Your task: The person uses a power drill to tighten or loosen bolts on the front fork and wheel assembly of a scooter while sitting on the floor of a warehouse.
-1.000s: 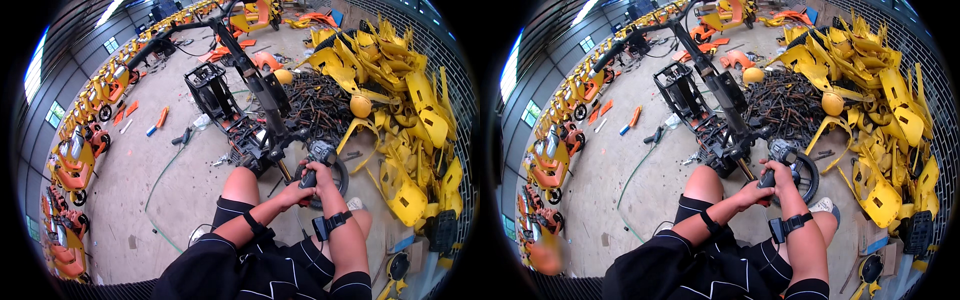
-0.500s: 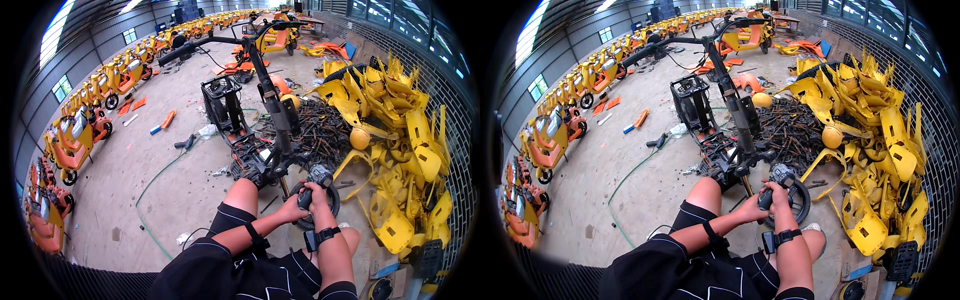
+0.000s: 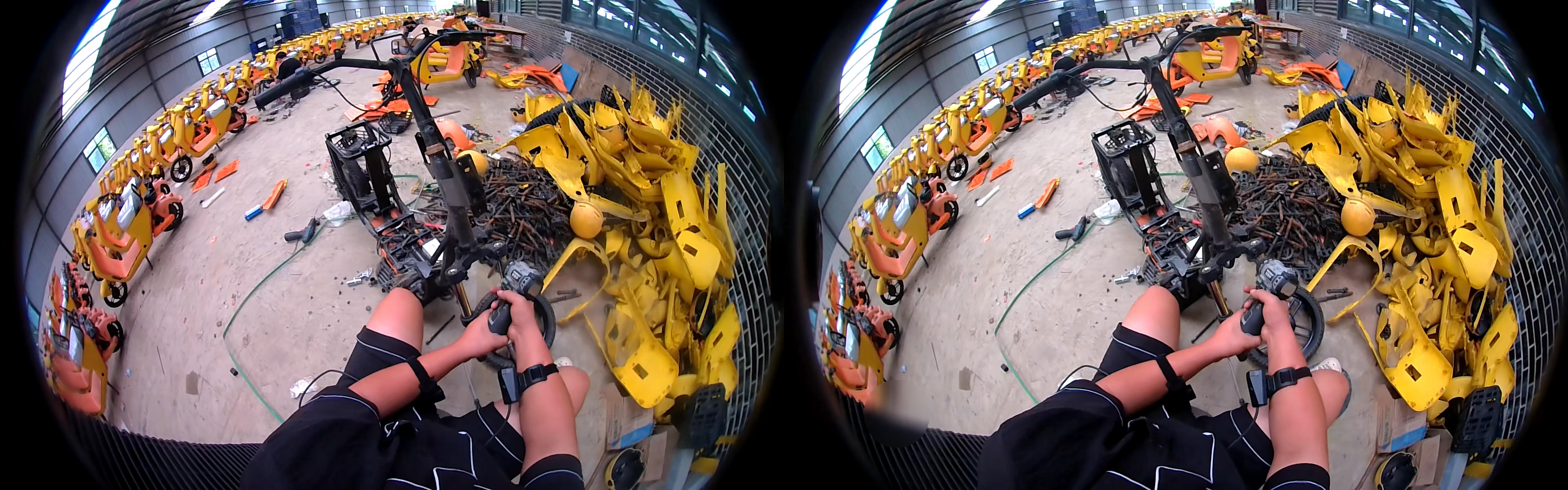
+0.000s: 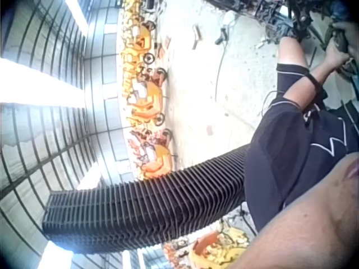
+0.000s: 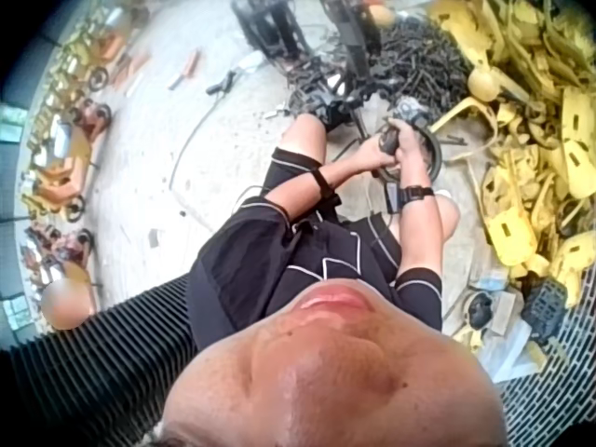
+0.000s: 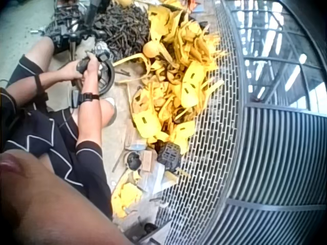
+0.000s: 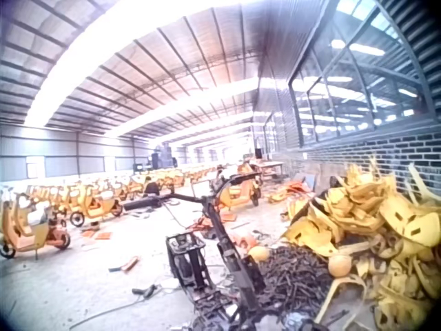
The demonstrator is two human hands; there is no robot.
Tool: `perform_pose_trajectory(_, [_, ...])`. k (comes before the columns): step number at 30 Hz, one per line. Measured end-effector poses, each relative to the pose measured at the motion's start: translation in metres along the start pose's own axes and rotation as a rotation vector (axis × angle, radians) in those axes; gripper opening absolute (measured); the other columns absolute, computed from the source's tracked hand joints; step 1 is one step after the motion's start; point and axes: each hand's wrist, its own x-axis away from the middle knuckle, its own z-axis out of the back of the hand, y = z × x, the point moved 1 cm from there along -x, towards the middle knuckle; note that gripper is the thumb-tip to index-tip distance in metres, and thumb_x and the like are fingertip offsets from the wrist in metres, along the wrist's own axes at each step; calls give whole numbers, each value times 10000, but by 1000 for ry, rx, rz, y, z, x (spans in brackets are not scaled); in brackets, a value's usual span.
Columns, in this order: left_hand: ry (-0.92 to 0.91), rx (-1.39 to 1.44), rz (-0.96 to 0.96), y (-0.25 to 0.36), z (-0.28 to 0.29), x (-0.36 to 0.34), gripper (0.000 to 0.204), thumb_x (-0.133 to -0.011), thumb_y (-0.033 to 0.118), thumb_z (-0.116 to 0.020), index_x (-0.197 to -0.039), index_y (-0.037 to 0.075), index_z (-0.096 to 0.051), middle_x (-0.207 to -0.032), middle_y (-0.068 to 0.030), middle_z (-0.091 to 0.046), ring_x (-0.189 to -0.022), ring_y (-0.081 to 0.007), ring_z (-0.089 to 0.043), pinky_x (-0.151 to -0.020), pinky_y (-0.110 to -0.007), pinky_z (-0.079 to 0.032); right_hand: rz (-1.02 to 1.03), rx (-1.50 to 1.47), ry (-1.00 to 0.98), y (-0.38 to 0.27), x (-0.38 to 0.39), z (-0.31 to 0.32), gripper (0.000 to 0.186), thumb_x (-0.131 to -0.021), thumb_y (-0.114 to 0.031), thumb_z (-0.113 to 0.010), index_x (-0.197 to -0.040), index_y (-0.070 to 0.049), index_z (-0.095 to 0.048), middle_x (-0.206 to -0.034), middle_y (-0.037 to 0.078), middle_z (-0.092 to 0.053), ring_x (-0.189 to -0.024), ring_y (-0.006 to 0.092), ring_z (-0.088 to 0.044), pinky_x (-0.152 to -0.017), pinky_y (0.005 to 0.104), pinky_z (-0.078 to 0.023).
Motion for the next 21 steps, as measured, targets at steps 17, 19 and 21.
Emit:
perform_pose_trajectory(17, [-24,19,31,3,-2,-5,328,-660,235,-792,-822,30,-593,-643,-59,-628,-533,-158,-612,-508,-310,-491,67,27,-62,5,-3,5,141,-863,-73,-619,-956,4,-693,-707,56,-631,-634,153,-608,-619,291,-508])
perform_pose_trajectory(19, [-4,-11,38,4,-2,-7,347,-660,250,-800,-837,33,-595,-642,-61,-630,-536,-161,-619,-507,-313,-493,71,11,-58,5,-4,6,126,-846,-59,-615,-924,13,-685,-706,64,-636,-633,157,-611,-618,291,-509])
perform_pose_trajectory(21, [6,-7,62,-2,-7,-10,379,-663,268,-806,-877,36,-596,-639,-64,-632,-534,-175,-628,-504,-319,-498,52,-11,-23,6,-3,8,120,-839,-66,-609,-902,11,-676,-702,68,-634,-630,161,-609,-615,294,-507])
